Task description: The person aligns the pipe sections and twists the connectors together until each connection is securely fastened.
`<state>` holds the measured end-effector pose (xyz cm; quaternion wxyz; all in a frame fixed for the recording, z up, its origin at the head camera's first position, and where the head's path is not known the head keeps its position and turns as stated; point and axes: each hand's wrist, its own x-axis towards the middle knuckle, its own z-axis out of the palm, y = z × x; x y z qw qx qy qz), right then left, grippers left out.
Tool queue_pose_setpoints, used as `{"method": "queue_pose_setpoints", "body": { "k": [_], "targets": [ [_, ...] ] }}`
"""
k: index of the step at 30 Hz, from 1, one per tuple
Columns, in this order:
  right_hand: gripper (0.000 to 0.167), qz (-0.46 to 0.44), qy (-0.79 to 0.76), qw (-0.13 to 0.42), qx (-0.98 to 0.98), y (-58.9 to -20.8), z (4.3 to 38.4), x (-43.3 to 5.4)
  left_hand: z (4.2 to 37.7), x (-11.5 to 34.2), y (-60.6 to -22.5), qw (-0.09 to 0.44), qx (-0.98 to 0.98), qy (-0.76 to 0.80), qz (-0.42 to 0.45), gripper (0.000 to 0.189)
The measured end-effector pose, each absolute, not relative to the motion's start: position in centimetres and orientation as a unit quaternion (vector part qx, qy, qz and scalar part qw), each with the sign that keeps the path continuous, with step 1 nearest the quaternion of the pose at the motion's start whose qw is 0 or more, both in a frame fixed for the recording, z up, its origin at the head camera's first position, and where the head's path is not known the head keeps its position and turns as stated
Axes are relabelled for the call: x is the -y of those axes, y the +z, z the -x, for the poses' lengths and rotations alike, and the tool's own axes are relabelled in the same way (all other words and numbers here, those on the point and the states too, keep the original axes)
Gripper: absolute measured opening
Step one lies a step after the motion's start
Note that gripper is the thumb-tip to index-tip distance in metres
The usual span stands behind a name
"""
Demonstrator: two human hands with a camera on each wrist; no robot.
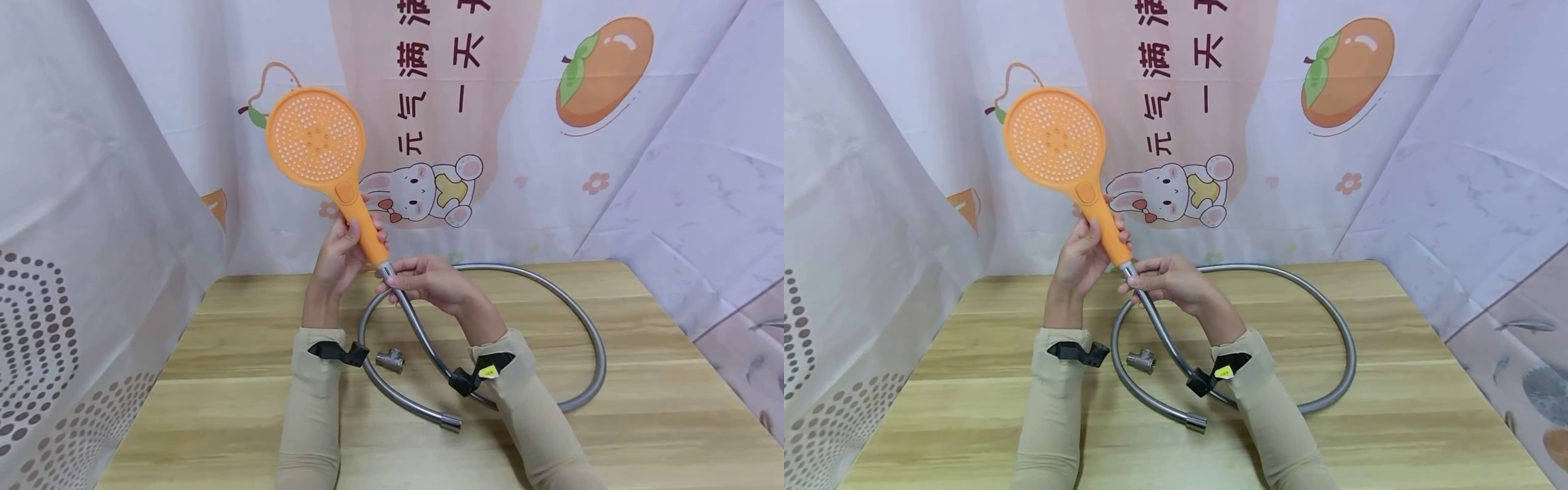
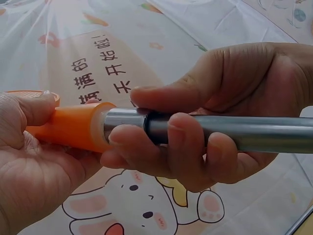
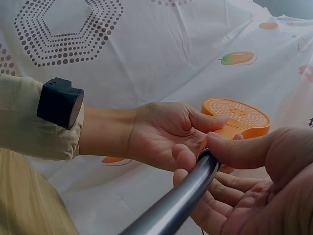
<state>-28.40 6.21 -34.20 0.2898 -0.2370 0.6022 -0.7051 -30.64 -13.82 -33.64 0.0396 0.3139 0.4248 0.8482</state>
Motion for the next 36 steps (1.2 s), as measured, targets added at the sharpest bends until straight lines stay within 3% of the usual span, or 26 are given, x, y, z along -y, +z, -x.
{"method": "queue_pose_setpoints", "body": {
  "k": [8, 14, 21, 36],
  "targets": [
    [0.016, 0.252, -0.701, 0.312, -0.590, -34.16, 28.69, -6.50, 30.57, 13.71, -33.49, 0.038, -0.419, 0.846, -0.327, 0.051],
    [0.028, 0.262, -0.691, 0.304, -0.602, -34.04, 28.69, -6.67, 30.48, 13.71, -33.34, 0.038, -0.422, 0.842, -0.334, 0.044],
    [0.040, 0.262, -0.691, 0.311, -0.598, -34.08, 28.70, -6.84, 30.39, 13.80, -33.28, 0.039, -0.425, 0.841, -0.334, 0.053],
    [0.037, 0.282, -0.682, 0.330, -0.589, -34.07, 28.79, -7.03, 30.63, 13.65, -33.37, 0.044, -0.414, 0.843, -0.341, 0.054]
  ]
}}
